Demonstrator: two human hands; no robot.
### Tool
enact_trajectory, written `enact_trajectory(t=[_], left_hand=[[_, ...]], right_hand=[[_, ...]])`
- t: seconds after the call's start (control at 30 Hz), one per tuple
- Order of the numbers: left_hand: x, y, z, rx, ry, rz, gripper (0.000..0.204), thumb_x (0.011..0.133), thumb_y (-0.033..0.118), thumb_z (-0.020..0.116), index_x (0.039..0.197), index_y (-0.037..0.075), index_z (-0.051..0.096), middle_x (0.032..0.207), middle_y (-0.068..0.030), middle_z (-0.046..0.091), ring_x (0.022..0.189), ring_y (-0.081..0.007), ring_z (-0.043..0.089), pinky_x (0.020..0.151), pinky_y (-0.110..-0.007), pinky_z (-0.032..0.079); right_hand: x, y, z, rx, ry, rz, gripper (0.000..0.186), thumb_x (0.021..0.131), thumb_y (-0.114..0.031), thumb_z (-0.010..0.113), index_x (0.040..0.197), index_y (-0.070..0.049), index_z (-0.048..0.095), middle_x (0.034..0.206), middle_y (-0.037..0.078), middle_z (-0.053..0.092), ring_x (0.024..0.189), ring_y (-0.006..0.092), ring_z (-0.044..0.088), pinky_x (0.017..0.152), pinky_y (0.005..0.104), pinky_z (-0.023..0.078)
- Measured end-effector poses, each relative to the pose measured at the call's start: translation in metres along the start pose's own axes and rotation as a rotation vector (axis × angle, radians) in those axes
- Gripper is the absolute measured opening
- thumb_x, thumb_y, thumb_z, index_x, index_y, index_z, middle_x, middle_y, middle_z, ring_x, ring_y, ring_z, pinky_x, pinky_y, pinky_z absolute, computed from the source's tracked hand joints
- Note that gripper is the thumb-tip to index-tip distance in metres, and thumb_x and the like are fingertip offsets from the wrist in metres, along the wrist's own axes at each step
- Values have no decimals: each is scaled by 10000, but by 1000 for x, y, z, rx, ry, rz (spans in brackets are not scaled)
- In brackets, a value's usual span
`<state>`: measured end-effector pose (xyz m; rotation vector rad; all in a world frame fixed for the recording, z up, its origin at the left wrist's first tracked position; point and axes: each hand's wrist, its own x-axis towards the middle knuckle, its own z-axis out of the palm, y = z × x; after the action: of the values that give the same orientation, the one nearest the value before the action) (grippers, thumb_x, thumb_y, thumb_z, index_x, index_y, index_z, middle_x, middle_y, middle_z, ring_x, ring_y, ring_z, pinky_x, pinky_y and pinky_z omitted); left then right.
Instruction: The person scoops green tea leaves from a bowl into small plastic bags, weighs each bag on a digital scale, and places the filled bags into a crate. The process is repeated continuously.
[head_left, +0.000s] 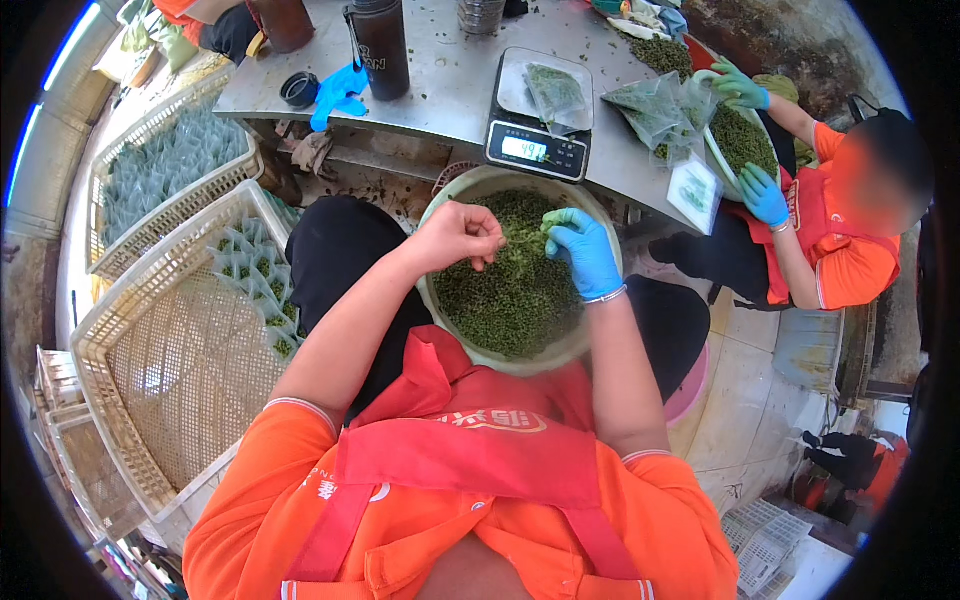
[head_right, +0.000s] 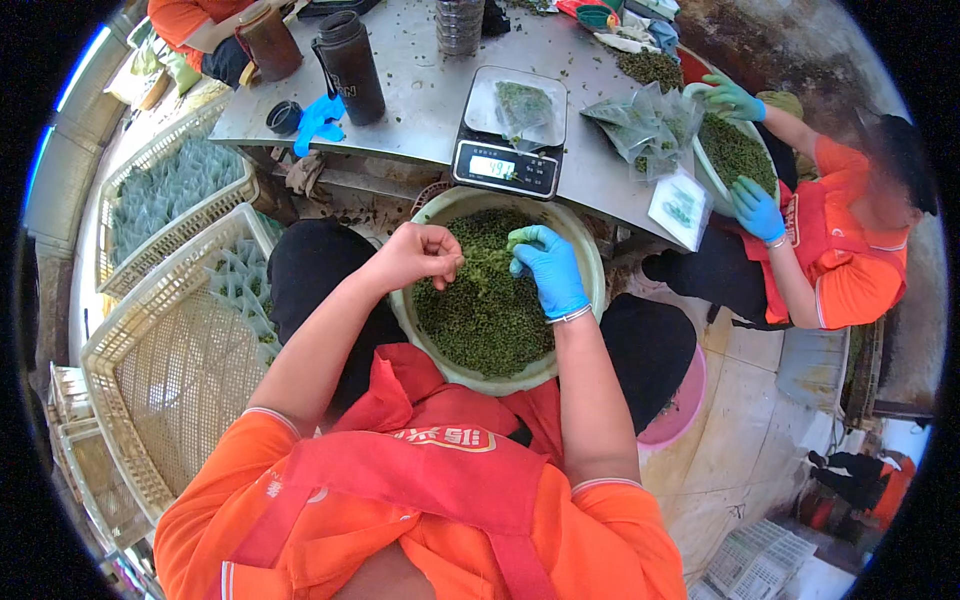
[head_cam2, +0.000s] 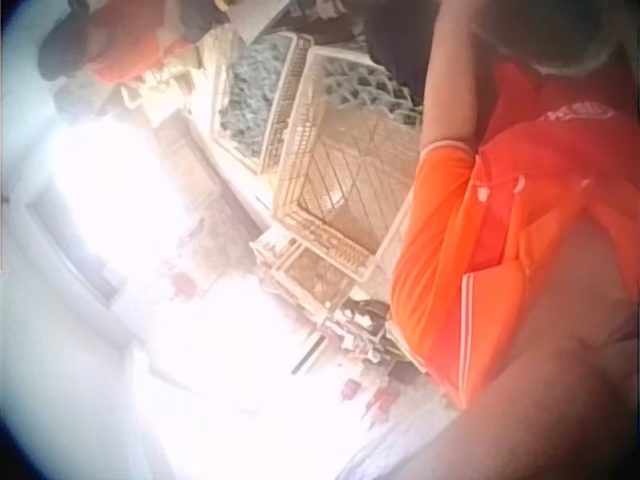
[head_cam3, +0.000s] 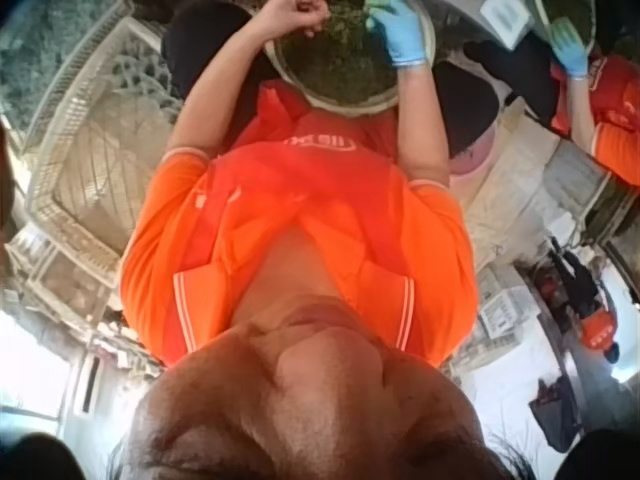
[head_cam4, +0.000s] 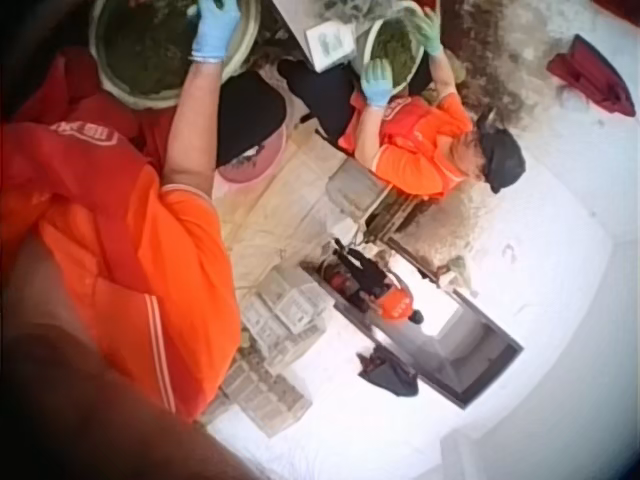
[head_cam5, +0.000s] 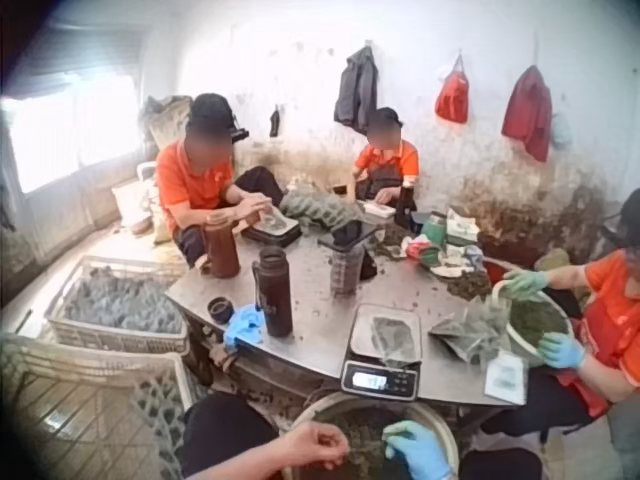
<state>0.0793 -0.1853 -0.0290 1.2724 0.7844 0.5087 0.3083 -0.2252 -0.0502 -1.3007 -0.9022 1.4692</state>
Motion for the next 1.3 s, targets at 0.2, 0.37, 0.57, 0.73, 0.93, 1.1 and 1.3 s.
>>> enact_trajectory(t=[0.2, 0.37, 0.57, 0.73, 0.93, 1.1, 1.3], left_hand=[[-4, 4, -5, -29, -115, -51, 129, 826, 115, 634, 798, -6, 600, 643, -43, 608, 508, -89, 571, 476, -208, 465], [-4, 0, -8, -12, -109, -80, 126, 806, 113, 641, 789, -5, 600, 624, -30, 589, 497, -79, 552, 454, -206, 460], [-6, 1, -6, -36, -84, -70, 101, 771, 91, 635, 766, 0, 591, 631, -23, 578, 503, -73, 543, 452, -210, 462], [-8, -7, -9, -86, -98, -36, 100, 777, 85, 633, 742, 7, 580, 631, -15, 575, 514, -67, 545, 458, -209, 466], [-14, -4, -4, -44, -100, -85, 48, 710, 29, 605, 730, 0, 572, 657, -32, 583, 497, -90, 548, 467, -218, 460], [-20, -6, -28, -45, -60, -62, 55, 696, 27, 596, 727, -11, 571, 614, -37, 571, 467, -93, 537, 465, -220, 457], [-16, -13, -18, 110, -154, -131, 52, 757, 46, 609, 772, 6, 579, 671, -18, 585, 549, -76, 563, 510, -225, 485]], right_hand=[[1, 8, 2, 462, -327, 163, 283, 879, -238, 540, 1105, -72, 579, 1019, 76, 638, 936, 201, 605, 815, 361, 477], [-15, 0, 28, 424, -366, 248, 227, 858, -197, 598, 1064, -100, 586, 958, 35, 630, 872, 153, 613, 702, 287, 505], [-7, 8, 24, 373, -535, 220, 143, 795, -81, 640, 921, -80, 572, 816, 37, 614, 639, 123, 599, 544, 246, 486], [-17, 11, 13, 486, -597, 263, 106, 807, -79, 591, 893, -65, 529, 705, 47, 536, 428, 70, 367, 385, 206, 294], [-34, 15, -3, 508, -504, 415, 105, 825, -45, 566, 923, -75, 545, 766, 59, 559, 457, 71, 391, 407, 201, 303], [-35, 32, -31, 550, -355, 426, 129, 843, -59, 577, 969, -81, 562, 808, 63, 596, 524, 84, 455, 458, 206, 363], [-8, 0, -6, 445, -70, 230, 160, 850, -47, 577, 1010, -41, 565, 885, 86, 626, 727, 181, 622, 641, 293, 538]])
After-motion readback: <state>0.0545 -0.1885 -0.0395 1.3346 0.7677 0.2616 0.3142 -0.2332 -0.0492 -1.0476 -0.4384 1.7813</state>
